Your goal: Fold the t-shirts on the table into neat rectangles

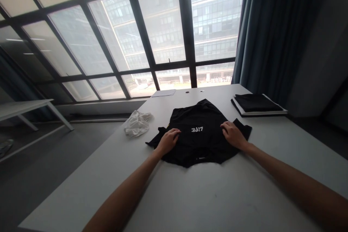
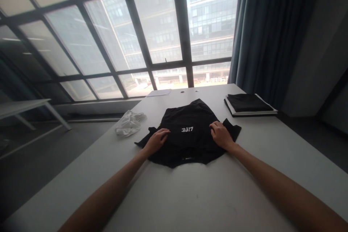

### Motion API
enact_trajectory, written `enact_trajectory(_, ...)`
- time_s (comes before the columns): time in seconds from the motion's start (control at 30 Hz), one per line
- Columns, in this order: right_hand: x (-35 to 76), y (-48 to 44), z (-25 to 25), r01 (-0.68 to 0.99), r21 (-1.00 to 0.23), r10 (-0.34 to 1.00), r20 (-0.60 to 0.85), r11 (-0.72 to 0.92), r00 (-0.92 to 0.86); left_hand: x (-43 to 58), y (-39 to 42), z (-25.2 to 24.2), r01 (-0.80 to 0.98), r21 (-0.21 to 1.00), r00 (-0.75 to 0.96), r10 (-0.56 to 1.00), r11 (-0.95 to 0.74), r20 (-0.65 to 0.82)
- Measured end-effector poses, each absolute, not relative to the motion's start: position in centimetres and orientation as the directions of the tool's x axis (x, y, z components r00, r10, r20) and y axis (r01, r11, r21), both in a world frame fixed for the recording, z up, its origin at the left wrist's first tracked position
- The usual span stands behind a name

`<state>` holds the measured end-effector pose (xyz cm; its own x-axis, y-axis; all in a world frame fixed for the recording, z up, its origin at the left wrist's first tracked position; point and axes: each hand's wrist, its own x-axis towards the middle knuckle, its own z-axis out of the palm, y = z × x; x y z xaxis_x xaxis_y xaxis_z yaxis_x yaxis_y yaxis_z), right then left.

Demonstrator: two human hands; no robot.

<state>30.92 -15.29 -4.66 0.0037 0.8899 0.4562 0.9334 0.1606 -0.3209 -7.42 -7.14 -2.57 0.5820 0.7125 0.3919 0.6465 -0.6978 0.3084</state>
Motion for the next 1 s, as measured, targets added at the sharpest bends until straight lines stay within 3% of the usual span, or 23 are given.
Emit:
enact_trajectory(0.17, 30.2, -15.8, -6.8, 0.957, -0.233, 0.96, 0.256, 0.173, -0.111, -7.1, -6.6, -4.4, 0.783, 0.135, 0.6, 0.795, -0.607, 0.095)
enact_trajectory(0.27, 30.7, -18.4, -7.8, 0.962, -0.233, 0.98, 0.17, 0.142, -0.104, -8.1, -8.9, -5.0, 0.796, 0.086, 0.599, 0.8, -0.599, 0.029)
enact_trajectory(0.4, 30.4, -22.6, -7.9, 0.954, -0.273, 0.991, 0.091, 0.123, -0.101, -9.3, -13.0, -4.6, 0.785, 0.115, 0.614, 0.789, -0.609, -0.008)
enact_trajectory(0.5, 30.5, -22.2, -6.0, 0.935, -0.328, 0.987, 0.125, 0.137, -0.101, -9.1, -12.6, -2.7, 0.772, 0.205, 0.608, 0.793, -0.602, 0.044)
enact_trajectory(0.63, 31.8, -14.2, -1.8, 0.926, -0.343, 0.963, 0.262, 0.156, -0.065, -7.1, -4.8, 1.0, 0.824, 0.264, 0.455, 0.863, -0.501, 0.219)
enact_trajectory(0.8, 33.5, -1.2, 0.5, 0.942, -0.329, 0.986, 0.128, -0.063, 0.111, -4.7, 8.2, 3.2, 0.932, 0.258, 0.228, 0.965, -0.256, 0.134)
enact_trajectory(1.0, 34.9, 8.7, -1.4, 0.923, -0.312, 0.964, 0.065, -0.224, 0.256, -2.2, 16.2, 1.1, 0.969, 0.23, 0.076, 0.994, -0.093, 0.083)
